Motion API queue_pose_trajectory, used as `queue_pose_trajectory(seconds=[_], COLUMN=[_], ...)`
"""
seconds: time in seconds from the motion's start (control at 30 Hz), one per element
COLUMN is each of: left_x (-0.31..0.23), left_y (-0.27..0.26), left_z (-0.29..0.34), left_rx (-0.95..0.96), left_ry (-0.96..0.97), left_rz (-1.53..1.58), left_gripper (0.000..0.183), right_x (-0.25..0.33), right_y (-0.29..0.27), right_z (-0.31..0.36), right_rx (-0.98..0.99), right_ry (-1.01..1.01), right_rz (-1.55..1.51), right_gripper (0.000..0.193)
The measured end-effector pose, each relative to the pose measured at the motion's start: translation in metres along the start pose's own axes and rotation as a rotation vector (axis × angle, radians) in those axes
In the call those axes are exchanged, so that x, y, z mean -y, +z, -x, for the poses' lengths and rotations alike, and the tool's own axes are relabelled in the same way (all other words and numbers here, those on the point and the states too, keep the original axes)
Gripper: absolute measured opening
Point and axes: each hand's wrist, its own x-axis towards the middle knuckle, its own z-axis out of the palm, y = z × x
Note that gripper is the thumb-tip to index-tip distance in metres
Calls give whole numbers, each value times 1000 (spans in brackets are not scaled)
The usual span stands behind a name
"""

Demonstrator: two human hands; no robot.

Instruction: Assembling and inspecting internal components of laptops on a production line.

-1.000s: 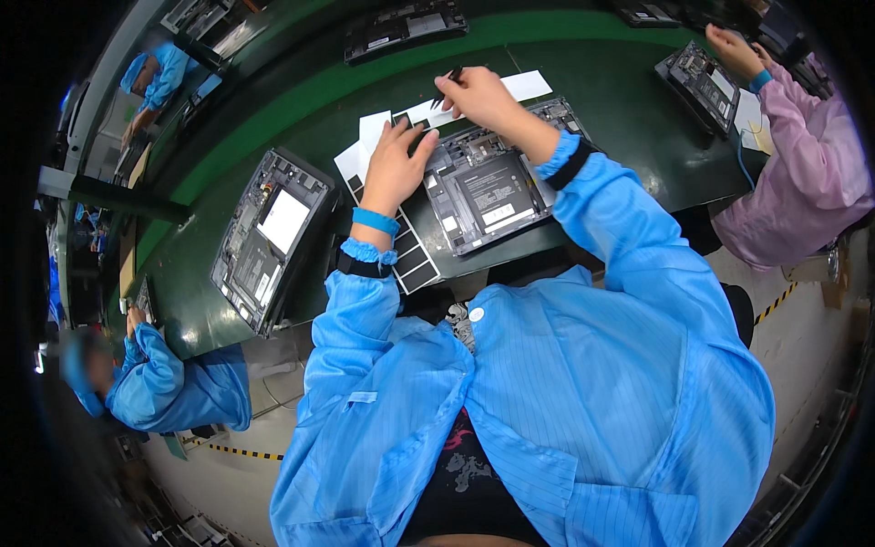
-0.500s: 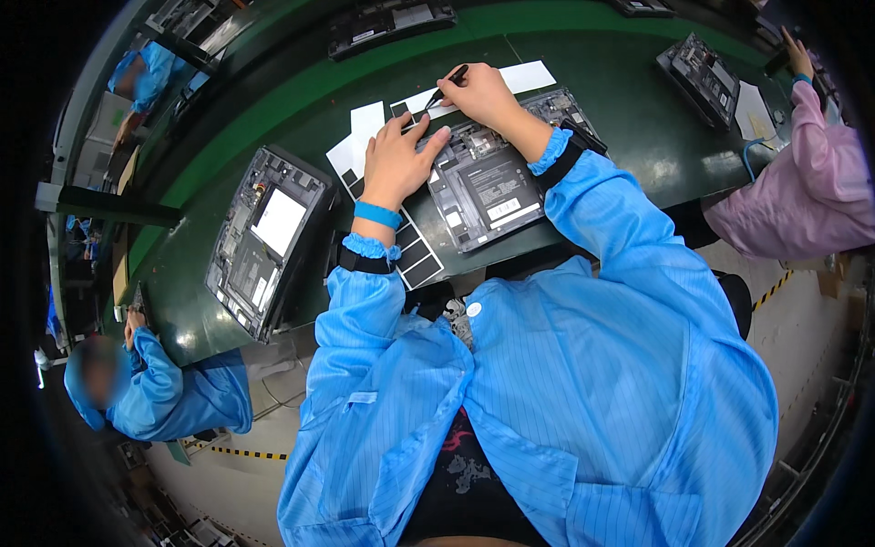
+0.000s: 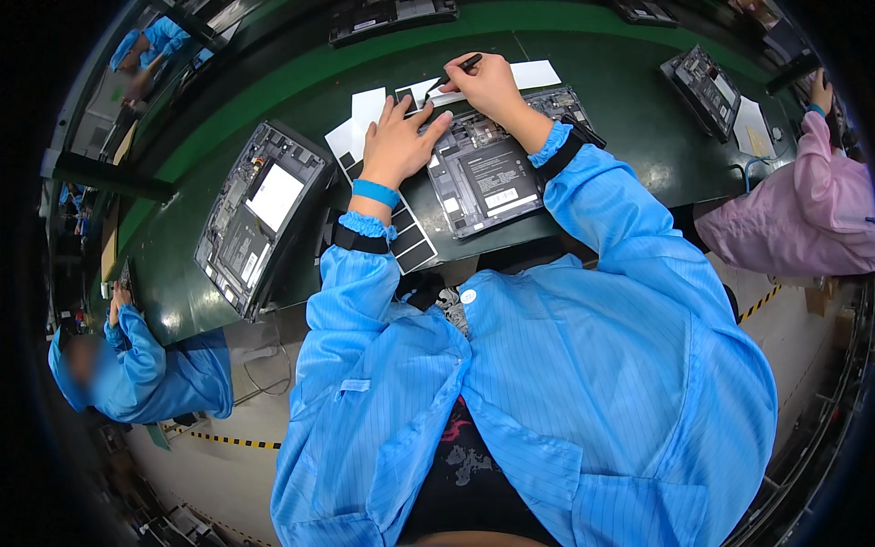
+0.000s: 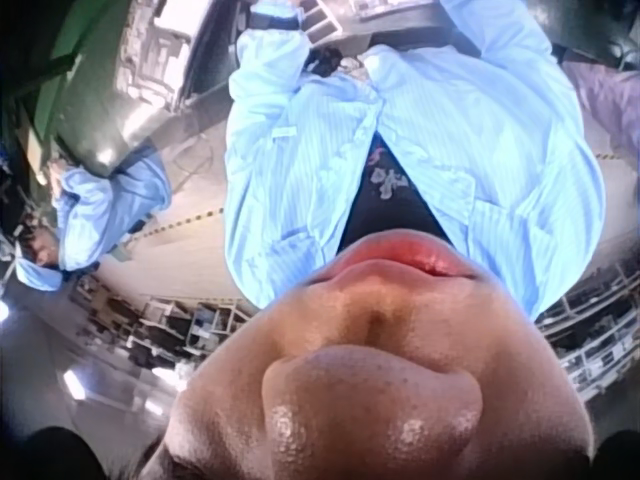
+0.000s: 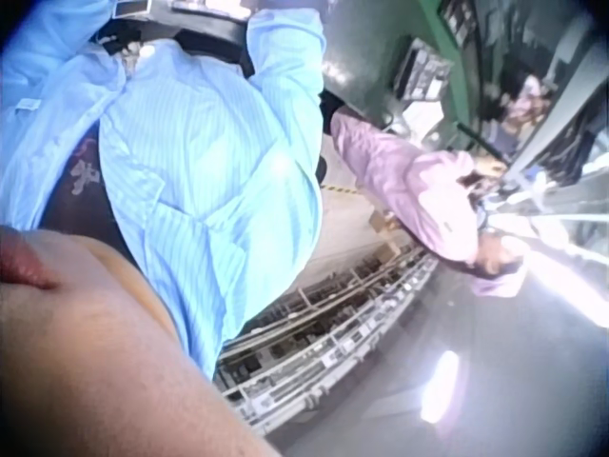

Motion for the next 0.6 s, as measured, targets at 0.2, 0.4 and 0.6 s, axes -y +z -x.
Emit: queue_pose_trajectory(seconds=[0.2, 0.4, 0.6], left_x=[1, -13, -58], left_y=[4, -8, -7], left_z=[0, -1, -9], left_rx=[-2, -326, 176], left_ry=[-20, 221, -129], left_rz=[37, 271, 837], left_gripper=[68, 31, 24], right_x=[24, 42, 18], right_y=[-30, -111, -131], right_z=[2, 35, 41], right_rx=[-61, -34, 20], right_ry=[-35, 158, 294], right_rz=[-184, -100, -107], right_gripper=[17, 25, 32])
